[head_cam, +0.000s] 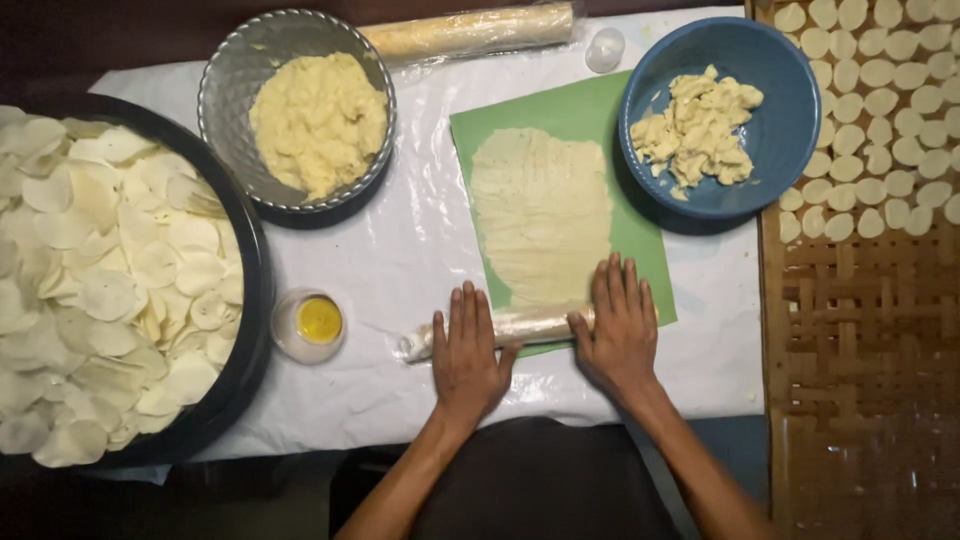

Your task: The person rolls out small pieces of dough on a green mat using a rolling pin. They repeatedly flatten the dough, occasionally adding more pieces from a blue bowl to the mat, and continue rolling until the dough is thin and spread out.

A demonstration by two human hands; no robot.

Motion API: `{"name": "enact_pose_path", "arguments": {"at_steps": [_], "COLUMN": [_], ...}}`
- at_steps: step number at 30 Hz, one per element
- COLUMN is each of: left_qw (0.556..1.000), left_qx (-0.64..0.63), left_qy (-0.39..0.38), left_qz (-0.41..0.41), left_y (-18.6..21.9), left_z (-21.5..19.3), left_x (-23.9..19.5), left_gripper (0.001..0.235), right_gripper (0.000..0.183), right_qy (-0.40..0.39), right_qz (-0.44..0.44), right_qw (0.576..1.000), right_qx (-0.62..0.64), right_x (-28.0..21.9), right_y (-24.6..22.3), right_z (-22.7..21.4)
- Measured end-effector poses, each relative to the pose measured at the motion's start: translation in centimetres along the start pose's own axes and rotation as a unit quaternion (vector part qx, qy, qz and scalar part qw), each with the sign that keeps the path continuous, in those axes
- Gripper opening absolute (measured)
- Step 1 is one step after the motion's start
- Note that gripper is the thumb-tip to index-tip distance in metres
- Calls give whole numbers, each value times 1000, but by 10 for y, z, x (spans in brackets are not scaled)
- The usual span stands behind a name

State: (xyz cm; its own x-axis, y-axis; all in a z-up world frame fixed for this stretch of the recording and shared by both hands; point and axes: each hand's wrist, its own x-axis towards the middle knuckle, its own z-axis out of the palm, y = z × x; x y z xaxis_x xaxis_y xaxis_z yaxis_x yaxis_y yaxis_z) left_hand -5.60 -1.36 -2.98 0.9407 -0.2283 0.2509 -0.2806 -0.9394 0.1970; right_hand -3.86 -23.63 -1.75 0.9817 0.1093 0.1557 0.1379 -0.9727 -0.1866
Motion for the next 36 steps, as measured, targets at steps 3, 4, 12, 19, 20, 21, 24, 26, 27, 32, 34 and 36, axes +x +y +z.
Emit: {"name": "enact_pose_path", "arguments": {"at_steps": [3,4,12,19,20,21,24,26,27,32,34,36], "left_qw": [999,999,994,999,999,999,998,996,993,988,984,969], "left_qx": [14,14,-85,-2,-9,-15,-29,-55,-84,-145,-172,-217], "left_qy": [-38,-34,-50,40,32,25,1,-21,-49,-39,-52,-92], "left_qz": [-2,-2,-36,21,27,33,52,60,65,41,17,-69], "left_y": [-11,-16,-32,-8,-8,-7,-16,-30,-36,-42,-46,-54], "left_z": [1,1,0,-17,-20,-23,-24,-13,-7,-57,-66,-62], "left_x": [39,65,120,-3,-8,-12,-14,-3,2,16,14,5], "left_gripper": [82,82,92,66,63,61,65,71,78,63,59,52], "right_gripper": [70,70,66,76,70,66,62,55,49,38,38,37], "right_qy": [1,4,-3,42,51,60,50,127,197,134,95,70], "right_qz": [-3,-4,12,-17,-43,-69,-43,42,129,273,302,335], "right_qw": [1000,1000,998,999,998,996,985,968,937,933,925,905], "right_qx": [-11,-12,59,-17,-14,-10,161,212,260,193,211,253], "right_x": [37,59,96,-25,-33,-40,-35,-16,-7,-33,-37,-42], "right_y": [8,11,-1,-7,-1,6,10,3,0,55,54,63], "right_z": [11,11,-4,17,23,27,5,-23,-37,-6,-3,10]}}
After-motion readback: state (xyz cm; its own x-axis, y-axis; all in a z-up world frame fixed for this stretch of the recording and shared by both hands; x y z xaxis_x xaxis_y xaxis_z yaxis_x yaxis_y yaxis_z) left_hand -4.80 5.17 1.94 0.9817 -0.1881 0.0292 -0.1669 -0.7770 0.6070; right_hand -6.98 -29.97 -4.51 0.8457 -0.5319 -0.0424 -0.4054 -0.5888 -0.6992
